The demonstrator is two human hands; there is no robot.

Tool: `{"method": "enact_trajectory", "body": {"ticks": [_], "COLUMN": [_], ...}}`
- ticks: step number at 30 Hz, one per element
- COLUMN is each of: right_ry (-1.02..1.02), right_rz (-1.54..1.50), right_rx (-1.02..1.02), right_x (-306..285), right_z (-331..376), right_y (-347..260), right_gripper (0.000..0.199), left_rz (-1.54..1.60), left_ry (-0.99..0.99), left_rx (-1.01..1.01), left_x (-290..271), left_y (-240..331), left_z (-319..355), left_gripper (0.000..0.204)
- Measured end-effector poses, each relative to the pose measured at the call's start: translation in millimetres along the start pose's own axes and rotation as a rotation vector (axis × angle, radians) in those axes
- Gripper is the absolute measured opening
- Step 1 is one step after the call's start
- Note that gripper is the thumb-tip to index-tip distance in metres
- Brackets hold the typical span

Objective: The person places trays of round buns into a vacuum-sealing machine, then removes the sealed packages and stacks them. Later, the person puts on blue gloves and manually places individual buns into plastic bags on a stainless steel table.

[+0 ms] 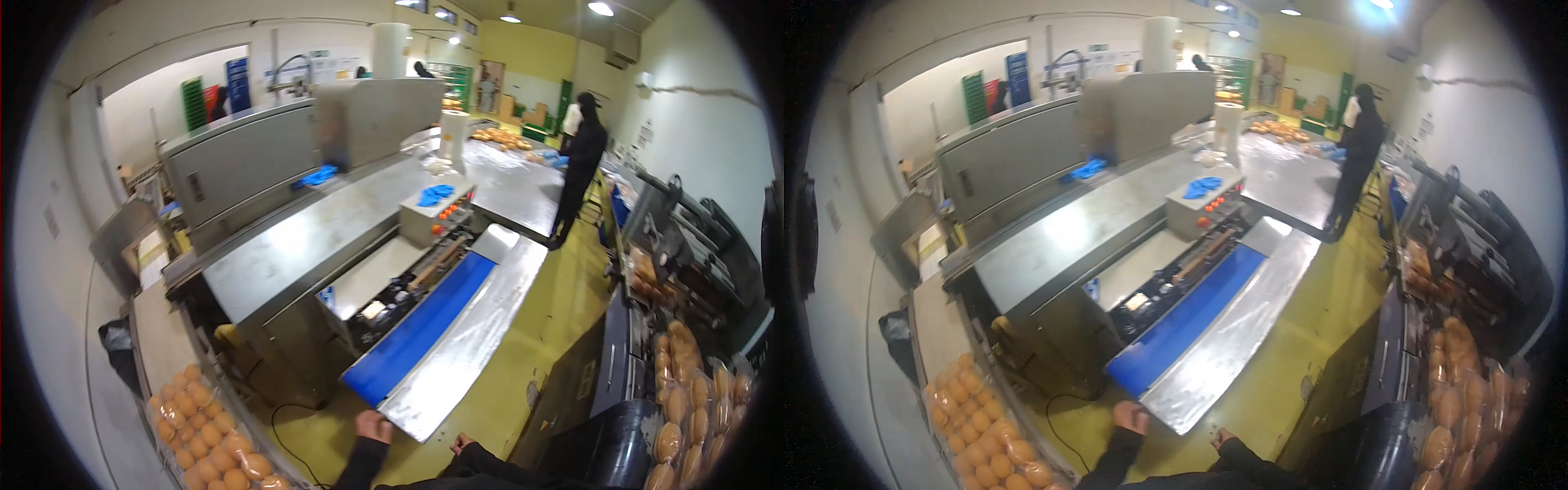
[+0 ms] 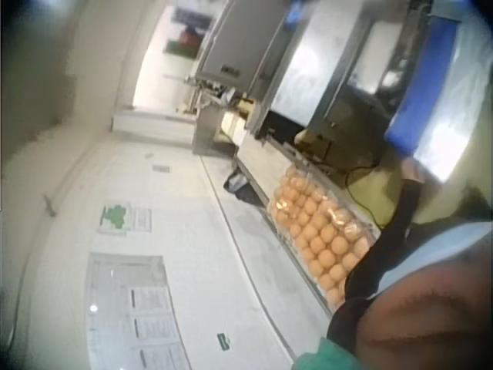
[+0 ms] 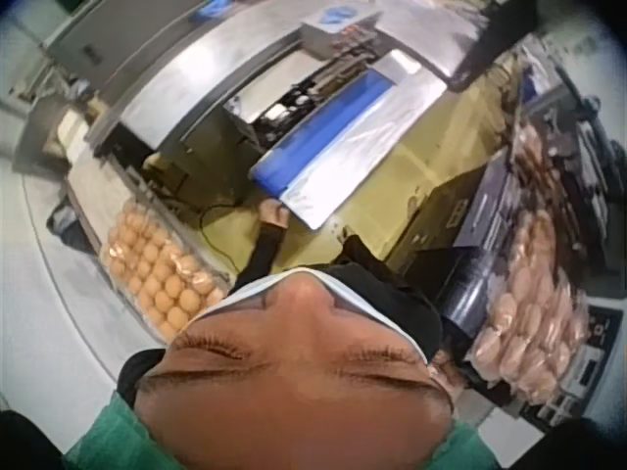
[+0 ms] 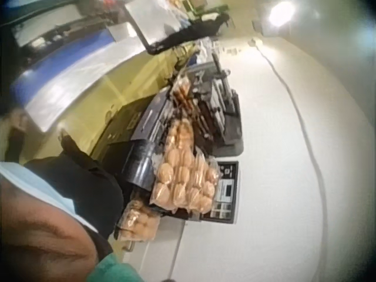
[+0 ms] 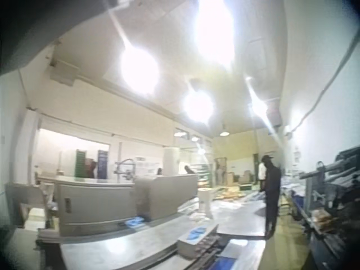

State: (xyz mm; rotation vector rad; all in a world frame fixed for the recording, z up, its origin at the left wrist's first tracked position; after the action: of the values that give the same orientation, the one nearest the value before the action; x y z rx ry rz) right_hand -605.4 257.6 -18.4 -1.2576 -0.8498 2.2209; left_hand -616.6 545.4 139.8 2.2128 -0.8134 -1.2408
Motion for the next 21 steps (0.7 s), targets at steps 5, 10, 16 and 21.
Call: {"method": "enact_trajectory", "body": {"ticks": [5, 10, 16, 21], "right_ry": [0.041, 0.215, 0.251, 0.221], "right_rz": [0.024, 0.032, -0.192, -0.238], "right_rx": [0.127, 0.59, 0.54, 0.541], "right_x": [-69.9, -154.5, -206.0, -195.3], "right_z": [-31.6, -40.7, -78.4, -126.7], "right_y": [118.1, 237.6, 279.1, 324.5], "right_gripper": [0.027, 0.032, 0.02, 0.026], "left_rz": [0.396, 0.31, 0.272, 0.254], "left_ry": [-0.588, -0.561, -0.41, -0.136], "left_rx": [0.211, 0.306, 0.183, -0.017], "left_x": [203.3, 273.2, 306.0, 314.2], "left_y": [135.8, 216.3, 200.5, 163.5], "left_z": [-18.8, -78.3, -164.1, -261.5], "left_gripper": [0.015, 0.021, 0.02, 0.017]}}
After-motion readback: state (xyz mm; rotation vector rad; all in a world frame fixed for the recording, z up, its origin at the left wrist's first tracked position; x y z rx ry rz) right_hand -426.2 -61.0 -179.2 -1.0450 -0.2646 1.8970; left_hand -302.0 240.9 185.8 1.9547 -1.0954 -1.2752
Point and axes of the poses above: each hand's wrist, its own z-axis away from the middle knuckle, its own x-axis out of the palm, y = z × x, the point moved 7 cm from there along -z, towards the middle knuckle, and after that the axes turned 10 degrees about -y, right-handed, at the moved point
